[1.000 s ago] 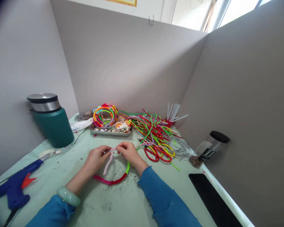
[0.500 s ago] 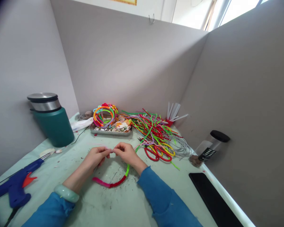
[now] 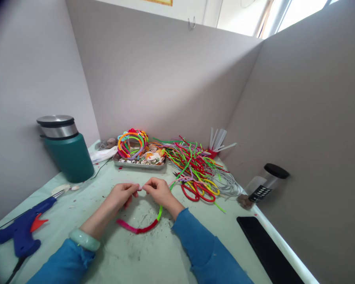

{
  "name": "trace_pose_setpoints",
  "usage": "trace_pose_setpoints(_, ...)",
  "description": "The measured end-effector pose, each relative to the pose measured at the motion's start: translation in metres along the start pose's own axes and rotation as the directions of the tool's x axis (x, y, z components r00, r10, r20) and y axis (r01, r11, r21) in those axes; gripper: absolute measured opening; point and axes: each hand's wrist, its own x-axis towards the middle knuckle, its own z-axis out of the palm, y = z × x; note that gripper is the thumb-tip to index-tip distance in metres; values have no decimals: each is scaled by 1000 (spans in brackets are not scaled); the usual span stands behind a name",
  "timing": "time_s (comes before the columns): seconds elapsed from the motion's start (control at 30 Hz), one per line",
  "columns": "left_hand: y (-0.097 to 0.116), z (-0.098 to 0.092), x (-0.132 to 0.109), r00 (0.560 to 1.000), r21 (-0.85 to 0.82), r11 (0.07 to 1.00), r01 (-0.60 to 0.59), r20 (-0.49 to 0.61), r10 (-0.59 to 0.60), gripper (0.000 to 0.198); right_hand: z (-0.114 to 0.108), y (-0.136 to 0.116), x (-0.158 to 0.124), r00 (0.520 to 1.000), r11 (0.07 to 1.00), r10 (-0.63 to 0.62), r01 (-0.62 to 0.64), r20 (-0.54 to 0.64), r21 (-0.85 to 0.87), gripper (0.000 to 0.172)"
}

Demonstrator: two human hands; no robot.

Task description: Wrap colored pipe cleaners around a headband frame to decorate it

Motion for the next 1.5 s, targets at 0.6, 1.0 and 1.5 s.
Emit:
trace_pose_setpoints(0.6,-4,0,0,821,635,640,-433,-17,571,25,-1,-2,2,997,998,52,-50,-59,36,17)
trace_pose_setpoints(1.0,-4,0,3,993,-104,991,-85,68,92,25,-2,-6,1,999,999,10,-8,-37,53,13)
trace_pose_setpoints(1.5,3,2,-3,952,403,881,-246,-69,298,22,-1,-4,2,997,997,72,-71,-30,41,16)
